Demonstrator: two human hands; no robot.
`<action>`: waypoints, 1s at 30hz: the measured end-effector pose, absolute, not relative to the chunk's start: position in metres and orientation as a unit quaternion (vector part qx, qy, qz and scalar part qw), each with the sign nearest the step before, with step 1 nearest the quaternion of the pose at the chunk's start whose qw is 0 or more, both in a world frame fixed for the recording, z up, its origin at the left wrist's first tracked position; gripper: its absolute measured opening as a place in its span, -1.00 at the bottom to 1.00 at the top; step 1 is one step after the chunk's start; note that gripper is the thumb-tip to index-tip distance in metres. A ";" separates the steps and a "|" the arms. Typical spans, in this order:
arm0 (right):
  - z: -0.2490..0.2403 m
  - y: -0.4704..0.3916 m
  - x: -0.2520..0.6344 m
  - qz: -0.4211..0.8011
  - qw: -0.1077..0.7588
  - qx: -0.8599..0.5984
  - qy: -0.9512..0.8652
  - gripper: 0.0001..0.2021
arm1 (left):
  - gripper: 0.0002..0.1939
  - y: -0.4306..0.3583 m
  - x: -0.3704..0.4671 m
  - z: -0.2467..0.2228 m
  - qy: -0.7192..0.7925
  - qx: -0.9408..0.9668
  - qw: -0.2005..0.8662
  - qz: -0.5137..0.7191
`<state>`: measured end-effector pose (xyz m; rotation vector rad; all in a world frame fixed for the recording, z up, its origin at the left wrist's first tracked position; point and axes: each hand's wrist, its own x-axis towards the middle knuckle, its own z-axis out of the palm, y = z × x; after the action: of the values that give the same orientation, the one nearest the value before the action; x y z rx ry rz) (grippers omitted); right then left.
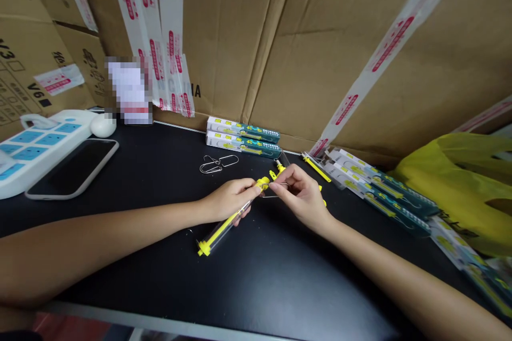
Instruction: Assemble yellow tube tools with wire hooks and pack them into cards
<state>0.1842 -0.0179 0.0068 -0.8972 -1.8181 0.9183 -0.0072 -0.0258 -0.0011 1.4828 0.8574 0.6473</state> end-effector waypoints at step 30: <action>0.022 -0.030 0.183 0.163 0.273 -0.308 -0.897 -0.87 | -0.63 -0.023 -0.006 -0.003 0.351 0.659 0.617 0.248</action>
<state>0.1832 -0.0300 0.0224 -0.8286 -2.4124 0.4379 -0.0056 -0.0228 -0.0028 1.5168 0.8090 0.5719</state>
